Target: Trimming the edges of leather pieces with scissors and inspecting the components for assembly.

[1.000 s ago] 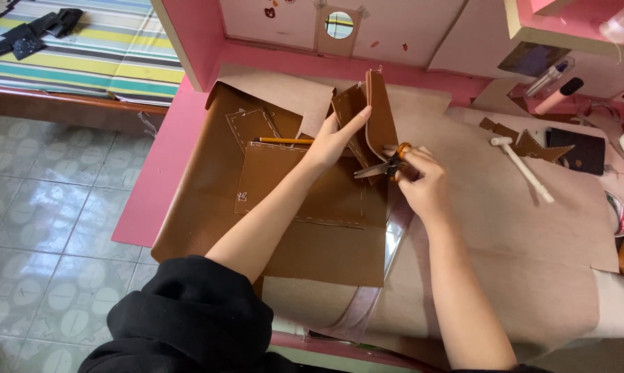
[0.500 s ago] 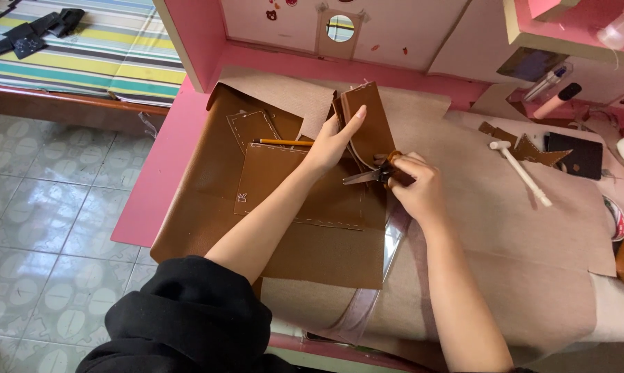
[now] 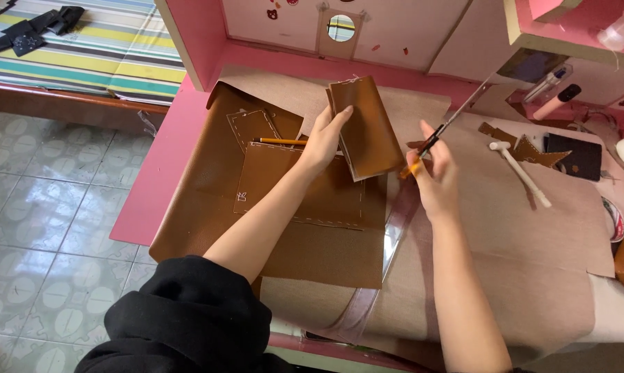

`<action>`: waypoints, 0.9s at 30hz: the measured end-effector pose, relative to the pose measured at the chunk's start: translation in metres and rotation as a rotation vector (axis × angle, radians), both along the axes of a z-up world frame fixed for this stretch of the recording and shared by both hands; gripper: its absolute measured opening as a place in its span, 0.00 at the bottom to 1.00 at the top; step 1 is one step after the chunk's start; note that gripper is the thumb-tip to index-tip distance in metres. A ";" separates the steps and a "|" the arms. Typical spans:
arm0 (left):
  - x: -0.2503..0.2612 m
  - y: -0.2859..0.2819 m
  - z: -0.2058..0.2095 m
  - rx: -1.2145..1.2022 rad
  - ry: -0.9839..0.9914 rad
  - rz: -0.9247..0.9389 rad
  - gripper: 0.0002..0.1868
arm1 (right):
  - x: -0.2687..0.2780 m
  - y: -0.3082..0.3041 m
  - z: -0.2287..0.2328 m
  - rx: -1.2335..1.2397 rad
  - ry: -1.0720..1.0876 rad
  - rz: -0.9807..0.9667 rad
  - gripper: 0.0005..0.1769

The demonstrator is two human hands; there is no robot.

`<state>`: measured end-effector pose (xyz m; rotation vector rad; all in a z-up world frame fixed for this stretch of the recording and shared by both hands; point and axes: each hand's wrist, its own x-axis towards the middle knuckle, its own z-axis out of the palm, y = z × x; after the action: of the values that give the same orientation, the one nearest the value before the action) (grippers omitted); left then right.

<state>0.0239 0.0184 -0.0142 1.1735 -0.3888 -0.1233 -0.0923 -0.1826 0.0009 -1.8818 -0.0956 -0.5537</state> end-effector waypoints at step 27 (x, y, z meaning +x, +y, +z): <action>-0.003 -0.002 0.003 0.296 0.011 -0.257 0.28 | 0.013 0.001 -0.010 0.330 0.169 -0.046 0.21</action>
<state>0.0206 0.0167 -0.0115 1.4095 -0.5232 -0.4220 -0.0794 -0.1817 -0.0087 -1.6034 0.1425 -0.4115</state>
